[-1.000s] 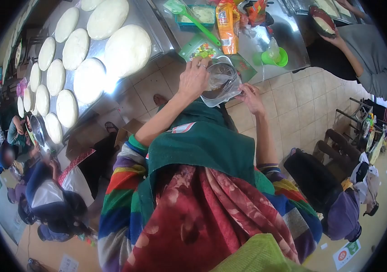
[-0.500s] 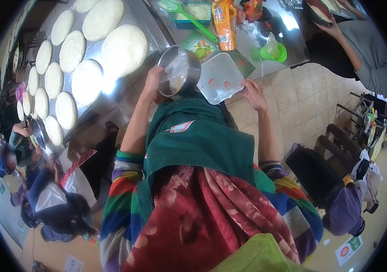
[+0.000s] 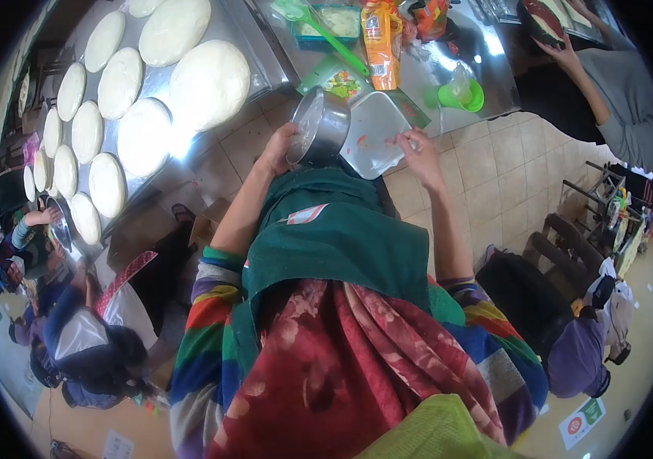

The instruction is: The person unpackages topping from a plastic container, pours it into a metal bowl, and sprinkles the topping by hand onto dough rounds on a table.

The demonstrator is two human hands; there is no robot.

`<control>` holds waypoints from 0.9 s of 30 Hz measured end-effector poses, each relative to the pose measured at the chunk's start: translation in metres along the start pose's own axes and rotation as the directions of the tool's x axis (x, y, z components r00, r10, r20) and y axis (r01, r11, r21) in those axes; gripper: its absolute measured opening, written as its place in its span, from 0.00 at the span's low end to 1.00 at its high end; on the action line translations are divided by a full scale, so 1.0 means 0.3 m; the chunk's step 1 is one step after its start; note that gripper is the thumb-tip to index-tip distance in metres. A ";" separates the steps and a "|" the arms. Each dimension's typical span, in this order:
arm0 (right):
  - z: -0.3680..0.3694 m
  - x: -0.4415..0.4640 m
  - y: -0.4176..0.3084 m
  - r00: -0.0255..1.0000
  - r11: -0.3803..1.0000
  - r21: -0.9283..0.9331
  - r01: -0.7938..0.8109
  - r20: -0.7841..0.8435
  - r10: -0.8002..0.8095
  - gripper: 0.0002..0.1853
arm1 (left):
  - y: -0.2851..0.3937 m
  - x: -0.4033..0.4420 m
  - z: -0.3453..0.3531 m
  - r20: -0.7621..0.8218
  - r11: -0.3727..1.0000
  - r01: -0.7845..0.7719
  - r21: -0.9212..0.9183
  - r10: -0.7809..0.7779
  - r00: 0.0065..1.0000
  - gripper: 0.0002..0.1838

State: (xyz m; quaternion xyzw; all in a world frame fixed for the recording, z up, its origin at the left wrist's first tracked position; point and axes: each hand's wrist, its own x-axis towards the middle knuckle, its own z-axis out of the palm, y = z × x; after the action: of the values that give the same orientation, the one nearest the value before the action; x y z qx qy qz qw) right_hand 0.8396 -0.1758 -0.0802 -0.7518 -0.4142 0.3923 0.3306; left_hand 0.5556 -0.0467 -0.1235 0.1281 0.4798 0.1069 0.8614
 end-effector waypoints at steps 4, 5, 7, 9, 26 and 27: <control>0.052 -0.009 -0.089 0.943 0.879 -0.446 0.166 -0.189 -0.274 0.10 | 0.013 -0.016 0.008 -0.018 0.997 0.044 0.058 -0.043 0.999 0.24; 0.052 -0.018 -0.129 0.940 0.882 -0.455 0.123 -0.230 -0.250 0.10 | 0.011 -0.012 0.001 -0.014 0.996 0.046 0.071 -0.045 0.999 0.24; 0.049 0.001 -0.112 0.976 0.937 -0.339 0.084 -0.163 -0.146 0.09 | 0.021 -0.026 0.021 -0.017 0.997 0.045 0.062 -0.044 0.999 0.23; 0.055 0.031 -0.069 0.987 0.966 -0.242 0.089 -0.105 -0.118 0.08 | 0.028 -0.044 0.042 -0.037 0.999 0.037 0.014 -0.037 0.999 0.23; -0.005 0.041 -0.187 0.964 0.970 -0.182 0.159 0.239 -0.113 0.22 | -0.021 -0.007 0.028 -0.110 0.997 -0.057 0.044 0.062 0.992 0.20; -0.019 0.054 -0.180 0.960 0.959 -0.187 0.211 0.225 -0.168 0.22 | -0.018 -0.024 0.026 -0.106 0.998 -0.055 0.013 0.056 0.993 0.20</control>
State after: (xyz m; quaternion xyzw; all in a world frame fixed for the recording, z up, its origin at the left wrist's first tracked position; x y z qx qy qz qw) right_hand 0.8305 -0.1388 -0.0383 -0.6942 -0.5556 0.3889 0.2413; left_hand 0.5587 -0.0549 -0.1155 0.1399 0.5216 0.1349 0.8307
